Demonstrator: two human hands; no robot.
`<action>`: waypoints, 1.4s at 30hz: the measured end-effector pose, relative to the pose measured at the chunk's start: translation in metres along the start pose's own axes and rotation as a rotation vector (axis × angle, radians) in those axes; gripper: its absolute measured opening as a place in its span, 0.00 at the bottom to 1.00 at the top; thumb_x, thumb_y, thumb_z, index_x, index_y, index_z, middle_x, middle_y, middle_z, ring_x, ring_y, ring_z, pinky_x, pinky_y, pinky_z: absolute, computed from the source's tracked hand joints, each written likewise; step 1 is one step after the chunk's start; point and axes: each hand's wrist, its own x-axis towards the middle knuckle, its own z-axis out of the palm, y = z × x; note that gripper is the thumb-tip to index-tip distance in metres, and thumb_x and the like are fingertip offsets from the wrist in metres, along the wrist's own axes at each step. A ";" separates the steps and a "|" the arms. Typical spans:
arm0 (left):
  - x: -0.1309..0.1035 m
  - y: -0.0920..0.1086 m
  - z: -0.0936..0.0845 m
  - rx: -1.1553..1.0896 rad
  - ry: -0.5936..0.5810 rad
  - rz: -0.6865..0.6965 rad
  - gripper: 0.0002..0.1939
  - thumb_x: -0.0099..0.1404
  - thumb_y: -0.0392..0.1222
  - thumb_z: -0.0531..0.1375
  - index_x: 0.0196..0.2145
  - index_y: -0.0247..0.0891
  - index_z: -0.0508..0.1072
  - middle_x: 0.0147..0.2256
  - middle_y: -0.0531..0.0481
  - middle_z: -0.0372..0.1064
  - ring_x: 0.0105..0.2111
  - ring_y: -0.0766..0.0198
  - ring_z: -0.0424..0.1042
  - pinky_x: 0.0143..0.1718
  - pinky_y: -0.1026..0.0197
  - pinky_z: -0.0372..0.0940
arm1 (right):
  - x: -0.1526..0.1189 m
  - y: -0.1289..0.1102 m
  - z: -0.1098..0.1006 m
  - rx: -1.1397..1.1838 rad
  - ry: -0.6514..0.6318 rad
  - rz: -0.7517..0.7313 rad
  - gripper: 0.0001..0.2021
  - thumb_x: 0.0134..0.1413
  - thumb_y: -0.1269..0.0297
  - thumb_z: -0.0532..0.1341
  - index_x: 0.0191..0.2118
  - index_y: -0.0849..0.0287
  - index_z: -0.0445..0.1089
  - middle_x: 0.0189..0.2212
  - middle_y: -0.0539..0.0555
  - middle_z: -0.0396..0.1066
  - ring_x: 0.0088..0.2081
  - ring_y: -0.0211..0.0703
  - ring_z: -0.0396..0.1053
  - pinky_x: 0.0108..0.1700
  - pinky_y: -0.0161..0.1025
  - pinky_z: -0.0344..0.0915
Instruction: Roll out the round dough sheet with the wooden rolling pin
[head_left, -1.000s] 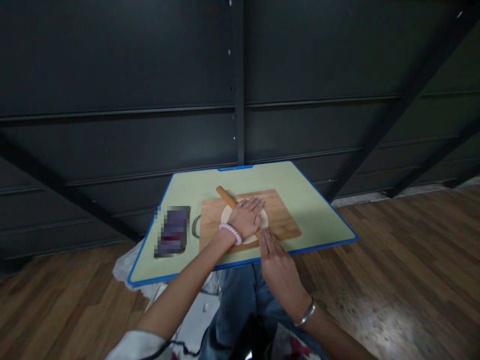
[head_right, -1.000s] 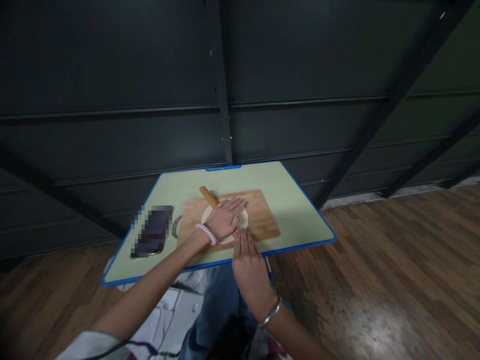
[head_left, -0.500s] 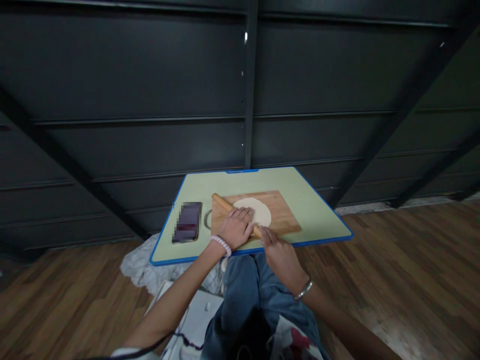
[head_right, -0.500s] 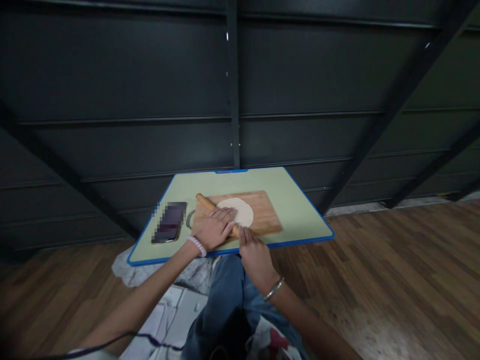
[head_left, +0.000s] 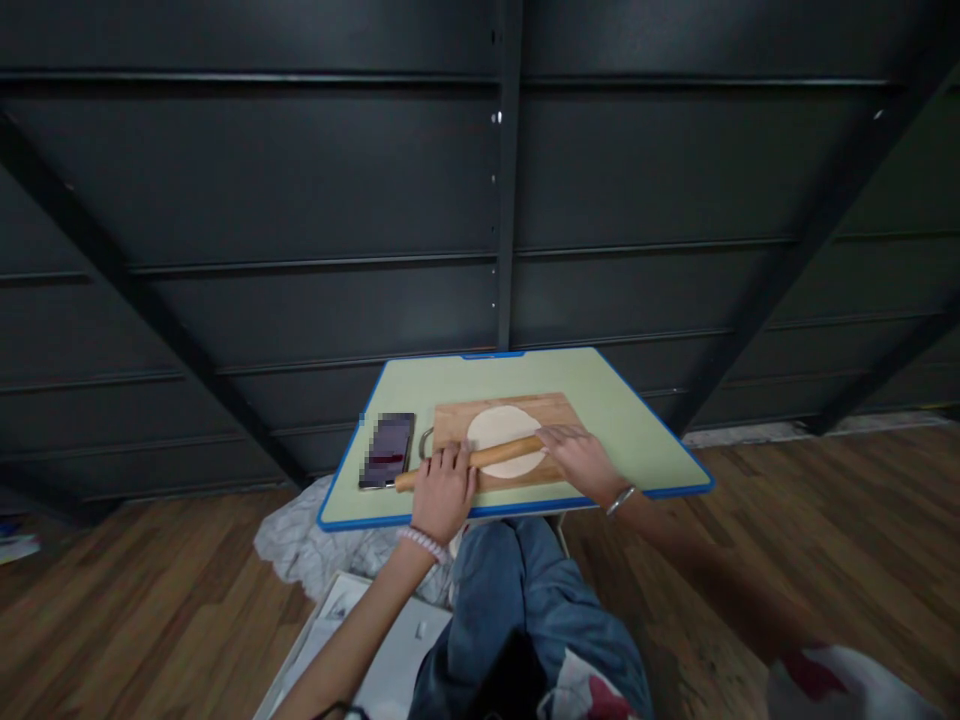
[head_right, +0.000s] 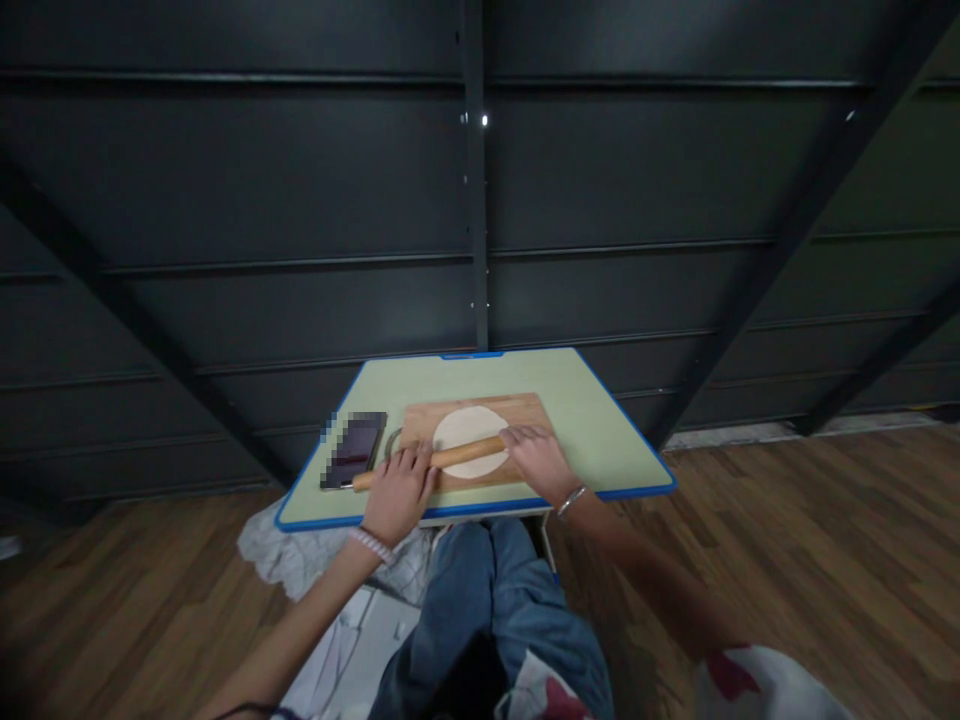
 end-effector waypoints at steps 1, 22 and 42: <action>-0.003 0.000 0.000 0.020 0.000 -0.018 0.23 0.70 0.43 0.46 0.58 0.32 0.61 0.54 0.37 0.65 0.51 0.49 0.65 0.48 0.49 0.62 | 0.005 0.006 0.002 0.007 0.009 -0.017 0.15 0.59 0.75 0.54 0.51 0.66 0.68 0.48 0.61 0.72 0.49 0.47 0.68 0.52 0.43 0.62; -0.005 0.022 0.006 0.085 -0.092 -0.058 0.36 0.68 0.56 0.48 0.61 0.21 0.54 0.60 0.28 0.53 0.61 0.44 0.54 0.61 0.45 0.51 | 0.102 -0.025 0.032 0.252 -0.051 -0.355 0.22 0.64 0.67 0.45 0.60 0.66 0.59 0.61 0.59 0.58 0.63 0.43 0.51 0.63 0.46 0.46; 0.034 -0.050 0.029 -0.045 -0.067 -0.097 0.35 0.70 0.56 0.42 0.62 0.20 0.51 0.61 0.29 0.53 0.61 0.50 0.54 0.58 0.50 0.55 | 0.195 -0.042 0.060 0.412 -0.319 -0.265 0.27 0.66 0.52 0.40 0.61 0.63 0.58 0.63 0.59 0.55 0.65 0.50 0.47 0.61 0.53 0.48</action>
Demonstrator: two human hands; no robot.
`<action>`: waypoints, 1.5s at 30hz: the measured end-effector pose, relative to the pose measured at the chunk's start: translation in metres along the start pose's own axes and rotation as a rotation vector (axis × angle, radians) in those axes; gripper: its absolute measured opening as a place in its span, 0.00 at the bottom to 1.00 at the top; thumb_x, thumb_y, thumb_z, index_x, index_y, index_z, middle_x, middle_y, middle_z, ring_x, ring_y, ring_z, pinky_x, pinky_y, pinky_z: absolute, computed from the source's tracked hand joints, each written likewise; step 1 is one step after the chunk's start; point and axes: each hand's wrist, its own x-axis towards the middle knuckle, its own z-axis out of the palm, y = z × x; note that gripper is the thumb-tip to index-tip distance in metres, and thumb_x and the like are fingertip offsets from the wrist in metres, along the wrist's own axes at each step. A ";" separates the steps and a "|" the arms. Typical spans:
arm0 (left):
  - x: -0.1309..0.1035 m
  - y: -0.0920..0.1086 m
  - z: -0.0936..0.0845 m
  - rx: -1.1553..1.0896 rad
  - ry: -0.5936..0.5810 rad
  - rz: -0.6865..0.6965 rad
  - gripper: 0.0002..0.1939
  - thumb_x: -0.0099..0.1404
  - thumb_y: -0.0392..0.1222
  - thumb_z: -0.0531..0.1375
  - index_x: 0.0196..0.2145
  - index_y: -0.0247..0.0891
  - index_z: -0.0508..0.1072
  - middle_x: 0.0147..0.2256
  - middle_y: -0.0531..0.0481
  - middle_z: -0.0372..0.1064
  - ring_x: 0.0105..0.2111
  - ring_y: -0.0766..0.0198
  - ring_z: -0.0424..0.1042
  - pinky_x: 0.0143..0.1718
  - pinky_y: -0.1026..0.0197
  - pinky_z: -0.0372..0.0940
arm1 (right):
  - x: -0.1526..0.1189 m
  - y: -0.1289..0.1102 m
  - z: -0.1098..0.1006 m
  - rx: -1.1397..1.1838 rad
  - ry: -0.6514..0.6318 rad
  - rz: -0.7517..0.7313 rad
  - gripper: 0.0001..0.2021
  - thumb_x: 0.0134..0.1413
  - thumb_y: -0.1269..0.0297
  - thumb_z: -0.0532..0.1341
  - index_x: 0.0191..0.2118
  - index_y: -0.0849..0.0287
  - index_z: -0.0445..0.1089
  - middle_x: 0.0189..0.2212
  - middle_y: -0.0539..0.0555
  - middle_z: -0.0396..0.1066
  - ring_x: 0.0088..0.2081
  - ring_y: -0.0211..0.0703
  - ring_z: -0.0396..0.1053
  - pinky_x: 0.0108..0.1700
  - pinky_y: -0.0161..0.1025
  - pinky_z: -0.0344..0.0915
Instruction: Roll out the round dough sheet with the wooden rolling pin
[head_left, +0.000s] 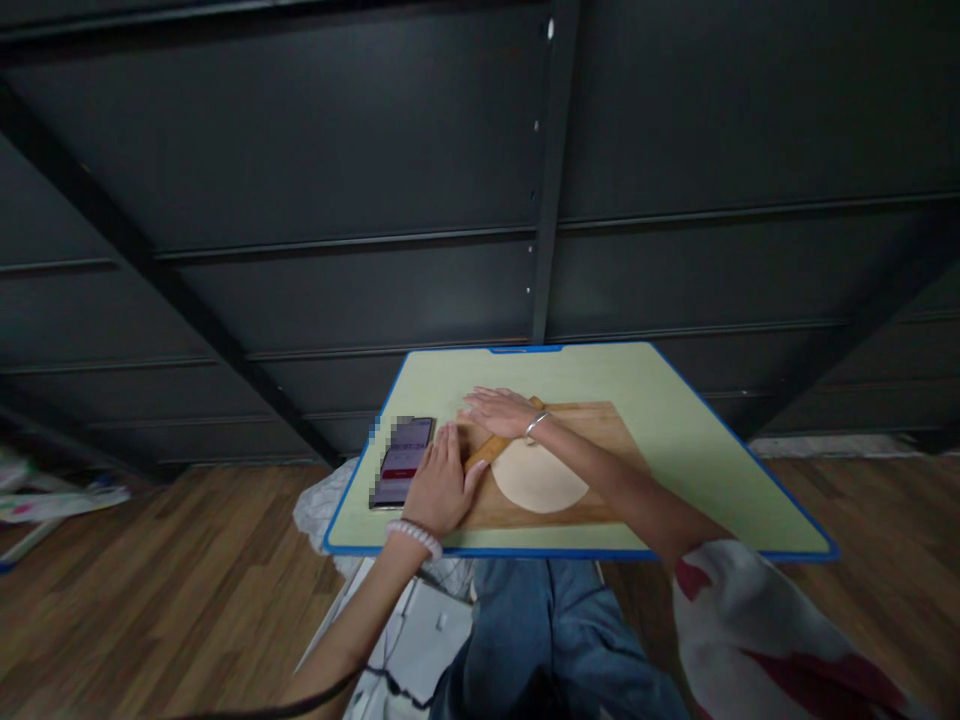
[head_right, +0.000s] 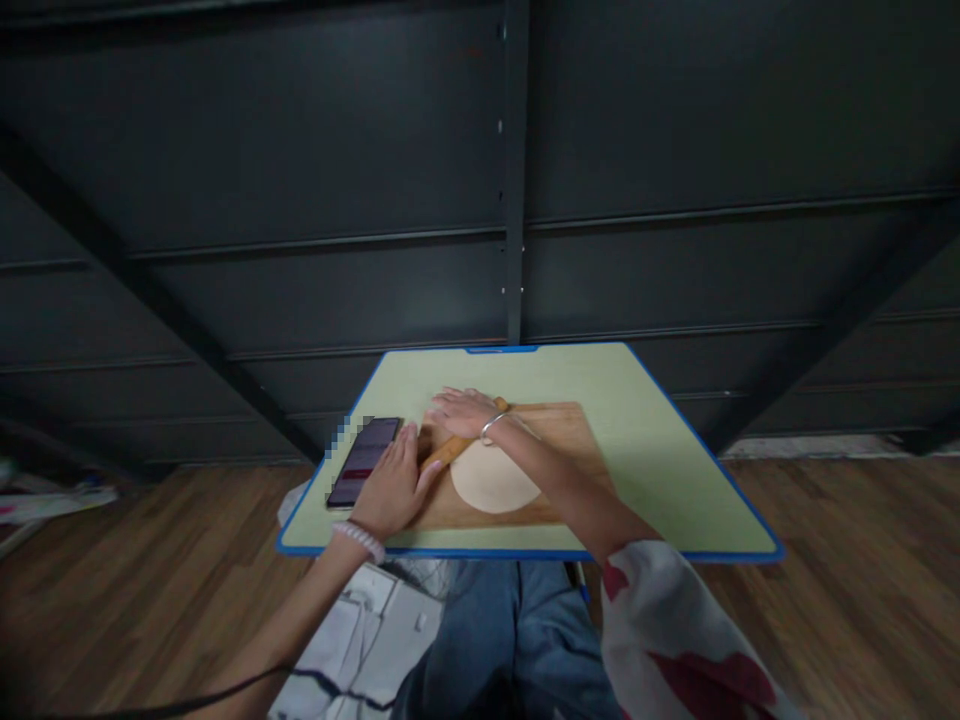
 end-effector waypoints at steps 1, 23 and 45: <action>0.000 0.000 -0.001 0.020 0.006 0.010 0.35 0.70 0.55 0.42 0.62 0.22 0.51 0.61 0.30 0.53 0.62 0.50 0.54 0.59 0.49 0.54 | -0.001 0.000 0.000 0.000 0.010 0.007 0.28 0.66 0.51 0.40 0.61 0.63 0.58 0.63 0.59 0.55 0.65 0.50 0.47 0.62 0.54 0.48; -0.039 0.048 -0.015 0.040 0.068 0.082 0.25 0.70 0.46 0.47 0.62 0.37 0.55 0.61 0.40 0.56 0.60 0.49 0.56 0.58 0.44 0.55 | -0.129 -0.025 0.004 -0.117 0.301 0.024 0.20 0.66 0.58 0.47 0.56 0.62 0.64 0.55 0.60 0.66 0.59 0.43 0.58 0.61 0.45 0.51; 0.066 0.035 0.009 -0.159 -0.170 0.236 0.27 0.73 0.48 0.34 0.59 0.37 0.60 0.61 0.47 0.56 0.64 0.59 0.46 0.64 0.49 0.42 | -0.171 -0.052 0.020 -0.251 0.339 0.265 0.31 0.58 0.51 0.57 0.61 0.68 0.57 0.62 0.67 0.55 0.62 0.56 0.52 0.59 0.51 0.56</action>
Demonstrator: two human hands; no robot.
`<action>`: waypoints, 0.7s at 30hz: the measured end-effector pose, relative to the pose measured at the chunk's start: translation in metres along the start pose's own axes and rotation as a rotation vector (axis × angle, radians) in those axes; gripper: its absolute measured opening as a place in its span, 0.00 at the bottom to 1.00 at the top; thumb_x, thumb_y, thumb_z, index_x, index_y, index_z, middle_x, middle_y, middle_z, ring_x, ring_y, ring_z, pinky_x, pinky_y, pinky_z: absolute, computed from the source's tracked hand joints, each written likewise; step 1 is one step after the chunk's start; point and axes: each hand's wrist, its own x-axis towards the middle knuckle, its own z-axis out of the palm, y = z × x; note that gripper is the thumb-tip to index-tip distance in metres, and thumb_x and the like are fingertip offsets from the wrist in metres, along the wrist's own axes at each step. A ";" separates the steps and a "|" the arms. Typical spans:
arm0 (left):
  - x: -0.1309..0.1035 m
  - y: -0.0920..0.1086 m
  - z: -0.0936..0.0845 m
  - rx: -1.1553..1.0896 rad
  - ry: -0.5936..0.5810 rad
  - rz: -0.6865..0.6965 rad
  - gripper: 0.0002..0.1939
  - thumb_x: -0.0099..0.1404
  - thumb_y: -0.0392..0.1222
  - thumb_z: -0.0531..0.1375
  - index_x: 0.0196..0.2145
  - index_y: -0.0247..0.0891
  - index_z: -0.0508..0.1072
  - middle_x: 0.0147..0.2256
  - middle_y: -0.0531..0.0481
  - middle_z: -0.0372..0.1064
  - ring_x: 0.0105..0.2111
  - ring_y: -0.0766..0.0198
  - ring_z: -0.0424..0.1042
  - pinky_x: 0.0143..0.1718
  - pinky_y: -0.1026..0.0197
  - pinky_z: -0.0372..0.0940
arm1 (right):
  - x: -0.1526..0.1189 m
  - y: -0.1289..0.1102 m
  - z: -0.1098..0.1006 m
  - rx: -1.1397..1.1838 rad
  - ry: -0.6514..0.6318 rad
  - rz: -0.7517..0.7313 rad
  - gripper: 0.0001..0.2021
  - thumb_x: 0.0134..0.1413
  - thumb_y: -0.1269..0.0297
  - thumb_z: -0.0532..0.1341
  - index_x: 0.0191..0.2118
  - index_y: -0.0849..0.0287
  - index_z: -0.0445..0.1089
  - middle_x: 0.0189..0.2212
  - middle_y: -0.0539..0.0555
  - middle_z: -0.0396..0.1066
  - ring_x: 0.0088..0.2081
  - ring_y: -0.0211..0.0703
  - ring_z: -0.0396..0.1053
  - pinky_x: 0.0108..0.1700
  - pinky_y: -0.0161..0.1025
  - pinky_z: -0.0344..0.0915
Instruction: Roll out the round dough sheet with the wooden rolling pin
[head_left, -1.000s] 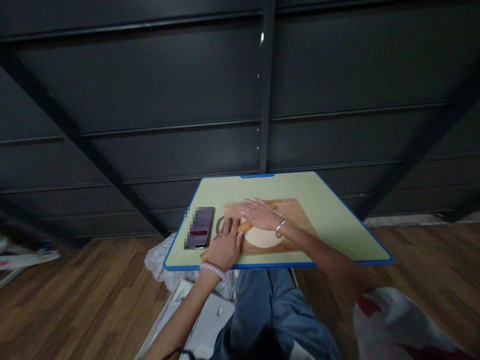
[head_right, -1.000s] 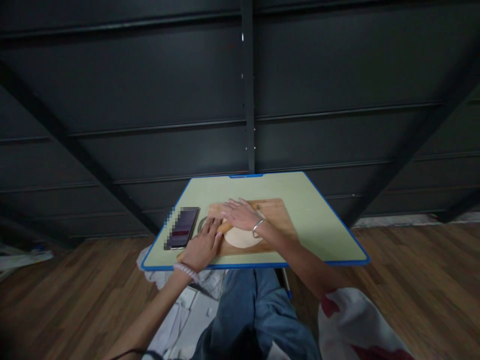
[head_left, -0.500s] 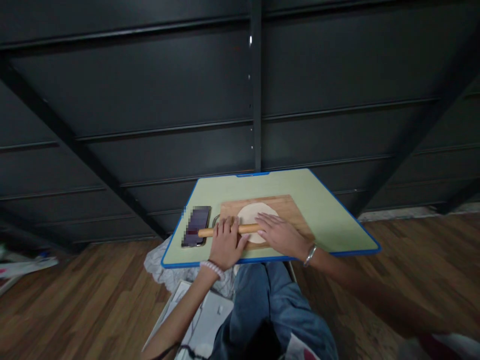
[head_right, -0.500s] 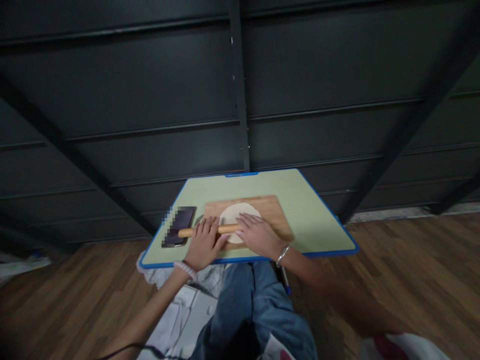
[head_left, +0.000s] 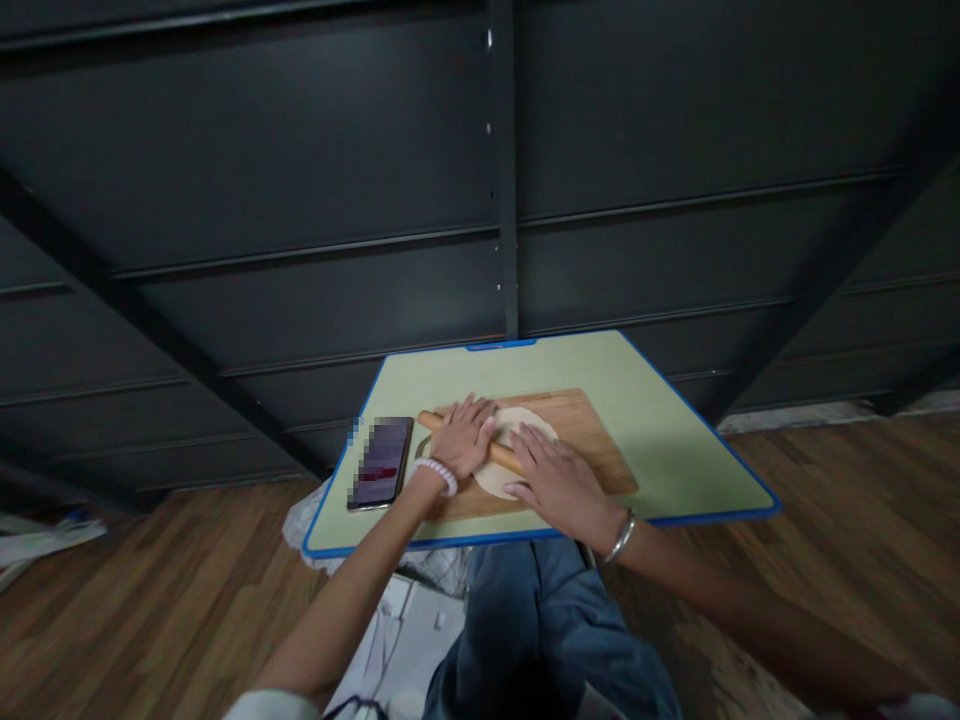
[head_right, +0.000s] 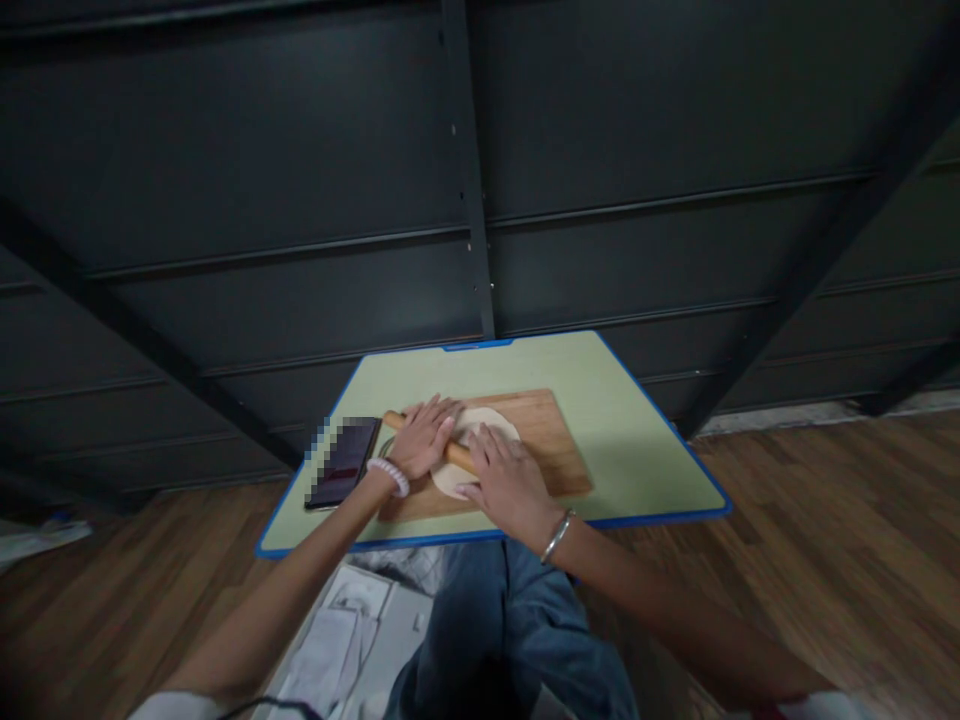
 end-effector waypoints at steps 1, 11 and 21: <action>0.007 0.001 0.001 0.001 -0.008 0.000 0.27 0.72 0.48 0.34 0.59 0.37 0.61 0.62 0.47 0.55 0.65 0.58 0.43 0.64 0.48 0.40 | 0.001 0.002 -0.001 -0.005 -0.019 0.011 0.31 0.58 0.52 0.58 0.61 0.68 0.57 0.61 0.67 0.55 0.62 0.56 0.52 0.59 0.51 0.56; 0.068 0.011 0.010 -0.073 -0.121 0.089 0.30 0.71 0.53 0.33 0.60 0.34 0.57 0.63 0.45 0.52 0.66 0.60 0.37 0.65 0.47 0.37 | 0.004 0.025 -0.005 -0.001 -0.037 -0.051 0.26 0.60 0.62 0.56 0.62 0.65 0.55 0.59 0.64 0.60 0.59 0.51 0.58 0.56 0.48 0.61; 0.127 0.033 0.017 -0.161 0.234 0.159 0.23 0.73 0.43 0.37 0.40 0.35 0.69 0.44 0.43 0.70 0.49 0.60 0.66 0.50 0.56 0.59 | 0.011 0.042 0.003 -0.071 0.032 0.009 0.24 0.62 0.61 0.55 0.59 0.68 0.58 0.58 0.65 0.62 0.57 0.54 0.60 0.57 0.50 0.59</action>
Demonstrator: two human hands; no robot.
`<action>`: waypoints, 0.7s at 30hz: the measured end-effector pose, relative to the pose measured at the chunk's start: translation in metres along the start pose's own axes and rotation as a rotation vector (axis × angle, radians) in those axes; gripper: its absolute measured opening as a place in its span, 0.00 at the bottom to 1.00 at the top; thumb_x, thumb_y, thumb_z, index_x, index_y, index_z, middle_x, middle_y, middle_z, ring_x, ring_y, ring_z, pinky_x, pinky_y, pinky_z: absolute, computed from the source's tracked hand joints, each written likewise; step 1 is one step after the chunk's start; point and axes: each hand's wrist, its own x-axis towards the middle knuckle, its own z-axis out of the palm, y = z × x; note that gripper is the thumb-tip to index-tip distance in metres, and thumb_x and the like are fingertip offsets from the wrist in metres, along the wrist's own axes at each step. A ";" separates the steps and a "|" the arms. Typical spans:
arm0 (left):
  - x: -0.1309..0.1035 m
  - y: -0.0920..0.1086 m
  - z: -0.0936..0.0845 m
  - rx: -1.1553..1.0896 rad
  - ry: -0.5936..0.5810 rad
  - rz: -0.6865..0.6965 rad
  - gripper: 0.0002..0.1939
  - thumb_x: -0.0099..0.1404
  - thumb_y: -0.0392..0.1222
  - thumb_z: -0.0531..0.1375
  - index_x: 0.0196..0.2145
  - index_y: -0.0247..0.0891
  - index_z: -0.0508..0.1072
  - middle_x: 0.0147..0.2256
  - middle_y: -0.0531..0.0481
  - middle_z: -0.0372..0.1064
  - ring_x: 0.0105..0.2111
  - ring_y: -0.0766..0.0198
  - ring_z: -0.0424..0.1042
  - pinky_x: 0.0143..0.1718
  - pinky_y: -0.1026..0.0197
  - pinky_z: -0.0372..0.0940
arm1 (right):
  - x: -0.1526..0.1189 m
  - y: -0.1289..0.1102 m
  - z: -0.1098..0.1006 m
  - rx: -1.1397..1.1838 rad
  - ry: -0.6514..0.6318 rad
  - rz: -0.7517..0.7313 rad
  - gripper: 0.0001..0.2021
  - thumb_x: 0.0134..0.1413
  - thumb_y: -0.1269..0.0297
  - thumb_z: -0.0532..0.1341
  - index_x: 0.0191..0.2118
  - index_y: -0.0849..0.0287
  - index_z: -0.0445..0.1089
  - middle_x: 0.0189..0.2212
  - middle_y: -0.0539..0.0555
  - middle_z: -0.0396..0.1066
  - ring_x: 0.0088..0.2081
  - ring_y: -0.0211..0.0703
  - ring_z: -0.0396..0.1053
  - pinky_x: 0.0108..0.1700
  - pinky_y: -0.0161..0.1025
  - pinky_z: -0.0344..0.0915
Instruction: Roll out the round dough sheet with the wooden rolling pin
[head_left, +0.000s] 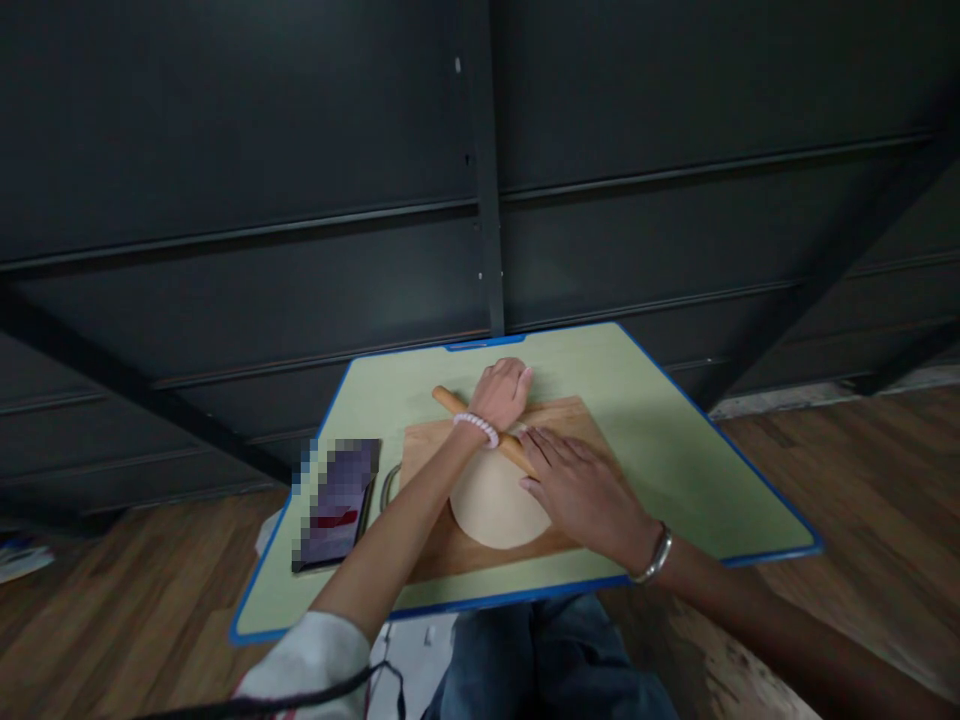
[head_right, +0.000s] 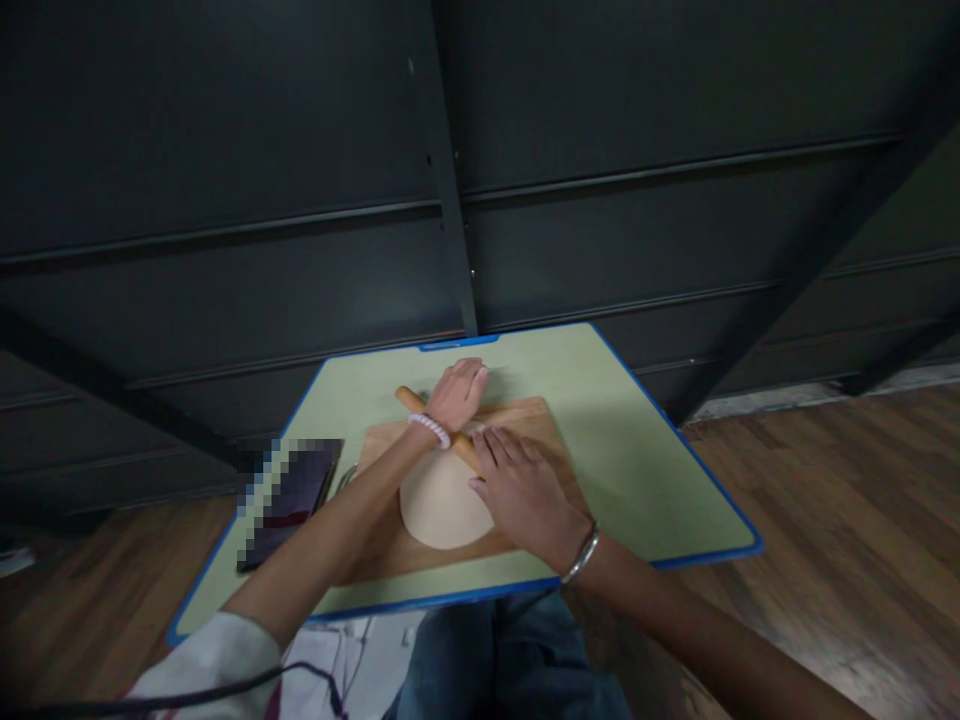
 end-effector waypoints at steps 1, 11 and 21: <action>0.004 0.002 -0.001 0.018 0.002 0.018 0.22 0.73 0.42 0.37 0.38 0.35 0.69 0.41 0.43 0.71 0.46 0.59 0.67 0.48 0.56 0.60 | 0.001 0.001 0.001 0.002 0.002 0.007 0.23 0.62 0.61 0.54 0.59 0.69 0.59 0.57 0.66 0.62 0.57 0.54 0.61 0.56 0.51 0.59; 0.023 0.022 0.002 0.206 -0.084 -0.056 0.14 0.67 0.37 0.46 0.37 0.33 0.70 0.40 0.39 0.71 0.47 0.52 0.64 0.48 0.50 0.54 | 0.015 0.020 0.011 0.122 0.009 0.067 0.19 0.62 0.62 0.54 0.56 0.63 0.60 0.53 0.63 0.67 0.55 0.51 0.63 0.55 0.48 0.60; 0.002 0.009 -0.001 0.287 -0.122 -0.278 0.14 0.66 0.39 0.48 0.44 0.29 0.67 0.43 0.36 0.70 0.47 0.51 0.65 0.48 0.51 0.57 | 0.009 0.018 0.006 0.148 -0.049 -0.103 0.26 0.62 0.57 0.53 0.63 0.62 0.53 0.60 0.63 0.58 0.61 0.51 0.55 0.60 0.49 0.56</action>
